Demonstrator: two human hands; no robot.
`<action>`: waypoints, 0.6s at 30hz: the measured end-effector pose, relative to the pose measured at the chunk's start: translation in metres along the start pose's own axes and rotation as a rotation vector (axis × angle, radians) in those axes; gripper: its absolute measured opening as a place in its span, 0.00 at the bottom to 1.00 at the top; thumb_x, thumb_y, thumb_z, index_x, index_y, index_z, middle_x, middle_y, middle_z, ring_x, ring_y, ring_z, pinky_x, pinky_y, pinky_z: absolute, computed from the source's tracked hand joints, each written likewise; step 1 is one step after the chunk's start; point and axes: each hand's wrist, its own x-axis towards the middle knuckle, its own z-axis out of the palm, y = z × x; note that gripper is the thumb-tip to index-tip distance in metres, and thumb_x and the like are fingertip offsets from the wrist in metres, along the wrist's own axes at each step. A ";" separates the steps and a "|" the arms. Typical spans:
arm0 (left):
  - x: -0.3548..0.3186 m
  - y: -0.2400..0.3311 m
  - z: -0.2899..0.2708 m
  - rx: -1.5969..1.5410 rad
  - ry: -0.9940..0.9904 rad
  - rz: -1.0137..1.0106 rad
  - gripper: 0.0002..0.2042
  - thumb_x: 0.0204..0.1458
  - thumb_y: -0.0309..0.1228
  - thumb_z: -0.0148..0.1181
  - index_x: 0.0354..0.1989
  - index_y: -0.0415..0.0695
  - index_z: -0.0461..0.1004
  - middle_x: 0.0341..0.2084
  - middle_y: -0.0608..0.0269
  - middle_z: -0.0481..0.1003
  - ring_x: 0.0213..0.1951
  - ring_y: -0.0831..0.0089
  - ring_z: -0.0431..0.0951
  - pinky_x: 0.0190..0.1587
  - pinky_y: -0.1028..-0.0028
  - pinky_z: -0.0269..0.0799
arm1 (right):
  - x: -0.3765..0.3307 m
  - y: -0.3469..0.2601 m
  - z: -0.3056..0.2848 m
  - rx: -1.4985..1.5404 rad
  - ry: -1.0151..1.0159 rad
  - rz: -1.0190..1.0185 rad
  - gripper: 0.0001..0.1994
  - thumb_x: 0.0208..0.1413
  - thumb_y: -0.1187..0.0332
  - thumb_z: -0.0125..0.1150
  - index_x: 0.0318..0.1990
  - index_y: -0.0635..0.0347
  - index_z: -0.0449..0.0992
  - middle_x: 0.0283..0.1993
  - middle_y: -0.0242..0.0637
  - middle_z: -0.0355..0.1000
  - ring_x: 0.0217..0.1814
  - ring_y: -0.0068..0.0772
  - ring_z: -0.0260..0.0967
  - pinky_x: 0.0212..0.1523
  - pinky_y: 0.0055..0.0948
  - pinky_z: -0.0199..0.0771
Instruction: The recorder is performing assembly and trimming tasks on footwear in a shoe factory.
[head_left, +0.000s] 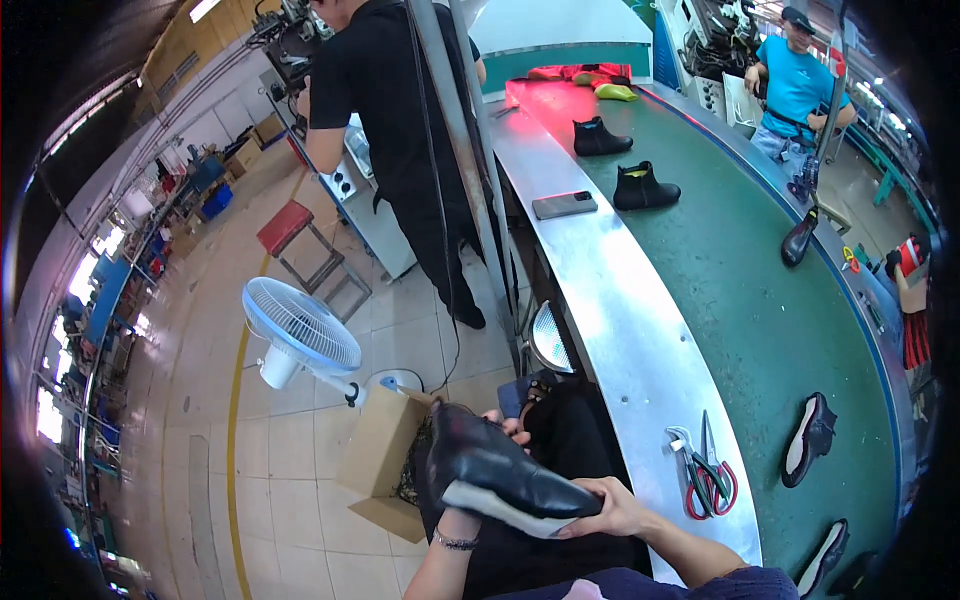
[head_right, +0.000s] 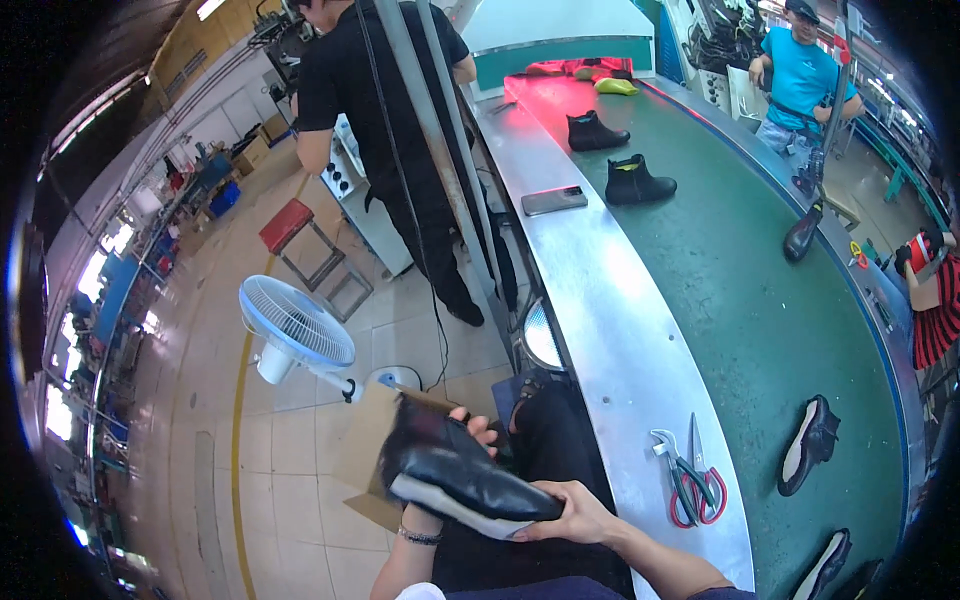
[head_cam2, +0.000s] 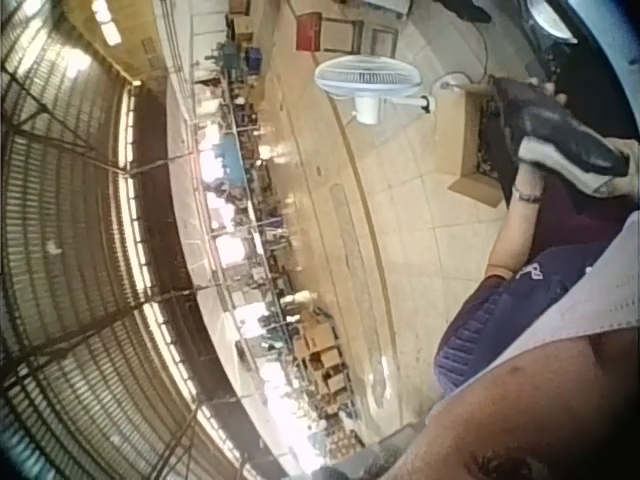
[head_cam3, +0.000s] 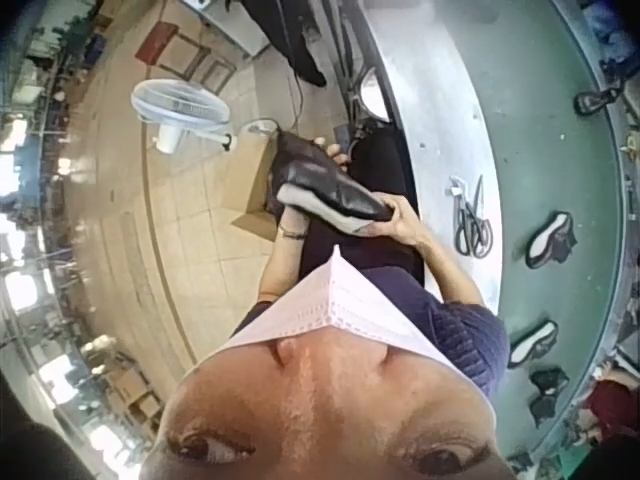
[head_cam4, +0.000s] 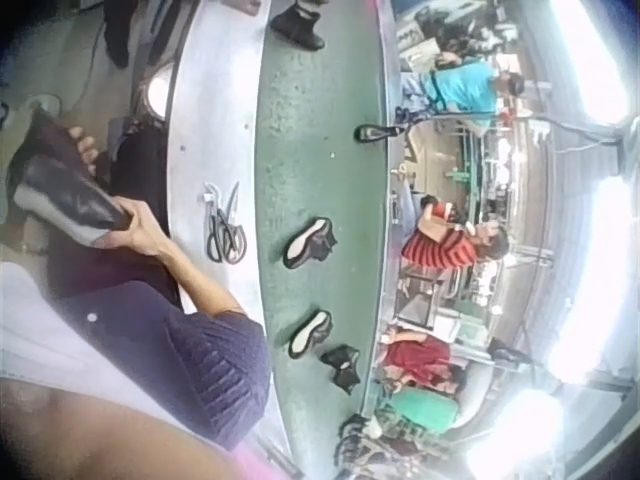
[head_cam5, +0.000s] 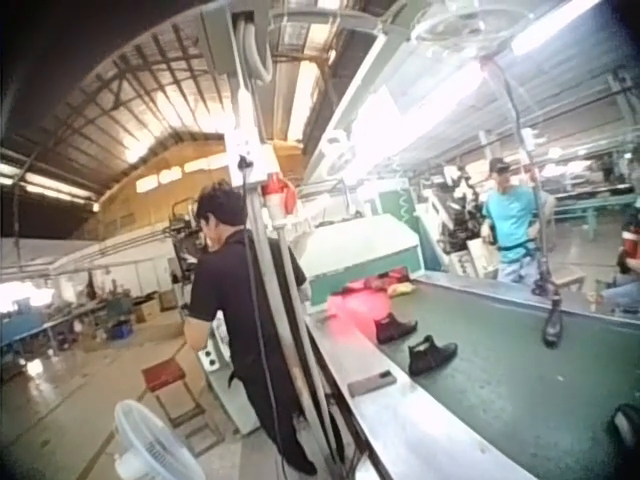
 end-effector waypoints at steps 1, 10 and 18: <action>-0.015 0.007 -0.027 0.499 0.340 0.330 0.29 0.63 0.53 0.40 0.62 0.40 0.61 0.53 0.51 0.70 0.55 0.59 0.71 0.61 0.57 0.64 | -0.005 0.004 0.000 0.111 0.101 0.001 0.26 0.44 0.69 0.75 0.52 0.69 0.74 0.44 0.32 0.76 0.46 0.20 0.70 0.52 0.23 0.68; -0.028 0.020 0.139 1.254 0.166 0.963 0.29 0.63 0.53 0.39 0.59 0.39 0.65 0.59 0.47 0.64 0.53 0.56 0.72 0.54 0.59 0.70 | -0.057 0.044 -0.101 0.293 1.268 -0.059 0.17 0.42 0.68 0.71 0.39 0.68 0.79 0.35 0.36 0.78 0.35 0.27 0.75 0.40 0.27 0.74; -0.035 -0.014 0.227 1.308 -0.141 1.783 0.29 0.62 0.45 0.47 0.69 0.47 0.51 0.65 0.51 0.60 0.66 0.58 0.59 0.63 0.58 0.56 | -0.116 0.010 -0.236 -0.597 1.585 0.138 0.35 0.40 0.35 0.65 0.33 0.66 0.81 0.25 0.39 0.77 0.27 0.29 0.73 0.31 0.32 0.70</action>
